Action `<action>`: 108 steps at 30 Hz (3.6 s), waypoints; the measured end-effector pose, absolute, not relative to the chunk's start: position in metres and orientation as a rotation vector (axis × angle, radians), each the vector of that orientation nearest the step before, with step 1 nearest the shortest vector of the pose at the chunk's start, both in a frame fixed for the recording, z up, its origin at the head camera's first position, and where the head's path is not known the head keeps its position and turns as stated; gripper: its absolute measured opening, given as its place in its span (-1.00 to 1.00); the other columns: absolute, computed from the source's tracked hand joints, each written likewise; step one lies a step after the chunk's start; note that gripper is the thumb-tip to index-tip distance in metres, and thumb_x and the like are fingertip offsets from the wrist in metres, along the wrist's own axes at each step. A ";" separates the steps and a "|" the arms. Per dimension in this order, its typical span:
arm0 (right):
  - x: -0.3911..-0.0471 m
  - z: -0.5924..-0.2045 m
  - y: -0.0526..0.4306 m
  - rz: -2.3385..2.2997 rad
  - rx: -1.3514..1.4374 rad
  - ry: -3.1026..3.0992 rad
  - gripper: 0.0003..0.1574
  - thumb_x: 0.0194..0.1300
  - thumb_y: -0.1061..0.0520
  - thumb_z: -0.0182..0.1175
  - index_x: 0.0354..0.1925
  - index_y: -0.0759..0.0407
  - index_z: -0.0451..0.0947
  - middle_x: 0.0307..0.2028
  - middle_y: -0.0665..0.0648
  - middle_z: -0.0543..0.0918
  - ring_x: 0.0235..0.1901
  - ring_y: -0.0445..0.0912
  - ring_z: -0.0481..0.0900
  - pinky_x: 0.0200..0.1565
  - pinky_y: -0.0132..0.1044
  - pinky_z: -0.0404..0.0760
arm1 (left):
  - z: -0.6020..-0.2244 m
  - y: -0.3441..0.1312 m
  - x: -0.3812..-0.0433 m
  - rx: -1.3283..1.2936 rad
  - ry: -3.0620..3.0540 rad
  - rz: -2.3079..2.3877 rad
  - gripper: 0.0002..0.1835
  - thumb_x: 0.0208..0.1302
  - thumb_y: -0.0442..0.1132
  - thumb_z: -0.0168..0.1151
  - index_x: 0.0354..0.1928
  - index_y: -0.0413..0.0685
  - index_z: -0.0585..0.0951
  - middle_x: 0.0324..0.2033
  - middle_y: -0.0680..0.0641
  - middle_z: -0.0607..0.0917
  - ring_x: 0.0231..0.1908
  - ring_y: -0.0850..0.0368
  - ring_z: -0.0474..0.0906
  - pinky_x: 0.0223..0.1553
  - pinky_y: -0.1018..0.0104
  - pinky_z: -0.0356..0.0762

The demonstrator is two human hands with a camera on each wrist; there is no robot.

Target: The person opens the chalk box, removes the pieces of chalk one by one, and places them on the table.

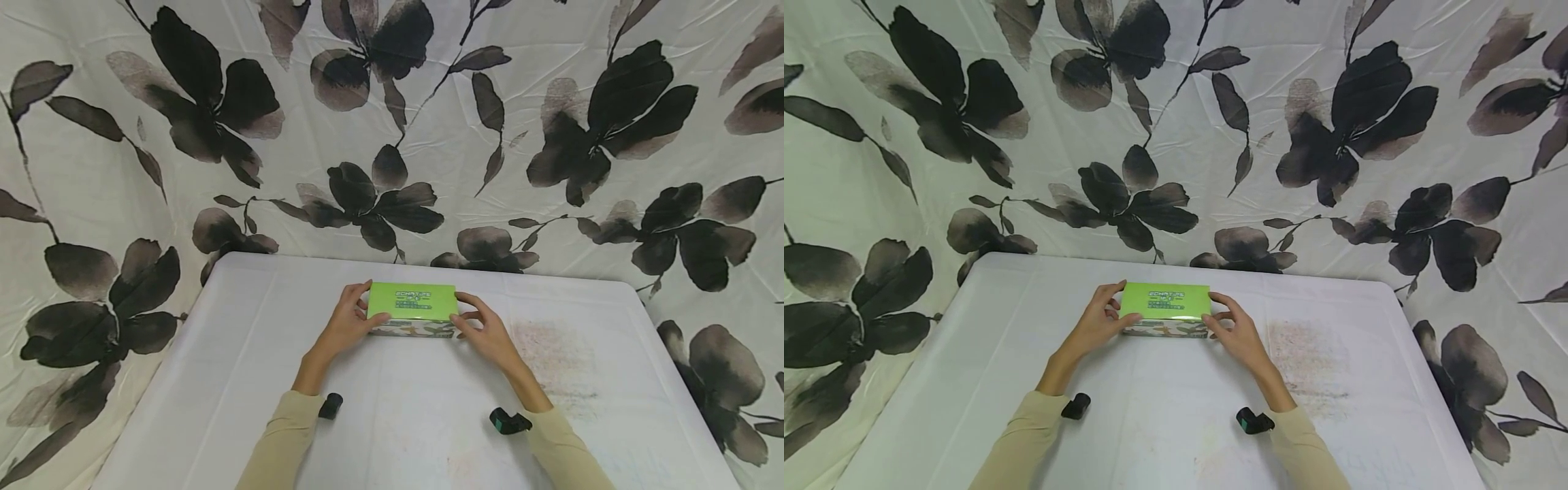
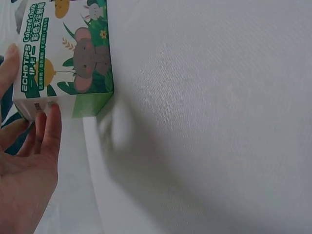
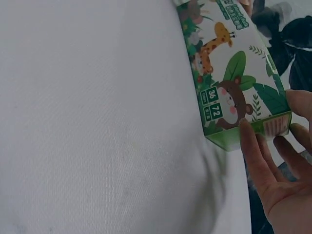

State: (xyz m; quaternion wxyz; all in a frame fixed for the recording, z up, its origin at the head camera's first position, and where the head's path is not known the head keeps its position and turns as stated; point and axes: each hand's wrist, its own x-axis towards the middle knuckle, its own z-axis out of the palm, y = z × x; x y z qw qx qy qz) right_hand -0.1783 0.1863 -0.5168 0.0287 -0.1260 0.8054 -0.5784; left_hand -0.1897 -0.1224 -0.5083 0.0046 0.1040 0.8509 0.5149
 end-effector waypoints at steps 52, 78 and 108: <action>-0.131 -0.520 0.224 -1.809 -0.299 2.483 -0.32 0.47 0.10 0.29 0.46 0.12 0.35 0.43 0.19 0.38 0.05 0.09 0.57 -0.24 -0.12 0.75 | -0.508 -0.085 -0.148 0.388 2.641 1.602 -0.04 0.20 -0.10 0.56 0.52 -0.24 0.26 0.26 -0.23 0.37 -0.16 0.12 0.44 -0.15 0.35 0.60; -0.123 -0.504 0.220 -1.482 -0.443 2.823 -0.20 0.33 0.01 0.44 0.43 0.08 0.38 0.41 0.20 0.36 0.36 0.16 0.36 0.31 0.20 0.41 | -0.520 -0.090 -0.140 0.324 2.510 1.634 0.23 -0.02 0.02 0.68 0.62 0.01 0.11 0.33 -0.07 0.35 0.13 0.07 0.39 0.12 0.07 0.51; -0.169 -0.460 0.181 -0.748 -0.980 2.835 -0.15 0.11 -0.13 0.57 0.27 0.23 0.59 0.17 0.20 0.61 0.18 0.09 0.54 0.20 0.02 0.56 | -0.537 -0.095 -0.157 0.348 2.427 1.626 0.13 -0.05 0.01 0.71 0.53 -0.08 0.28 0.09 -0.03 0.48 -0.12 0.09 0.50 -0.05 0.20 0.59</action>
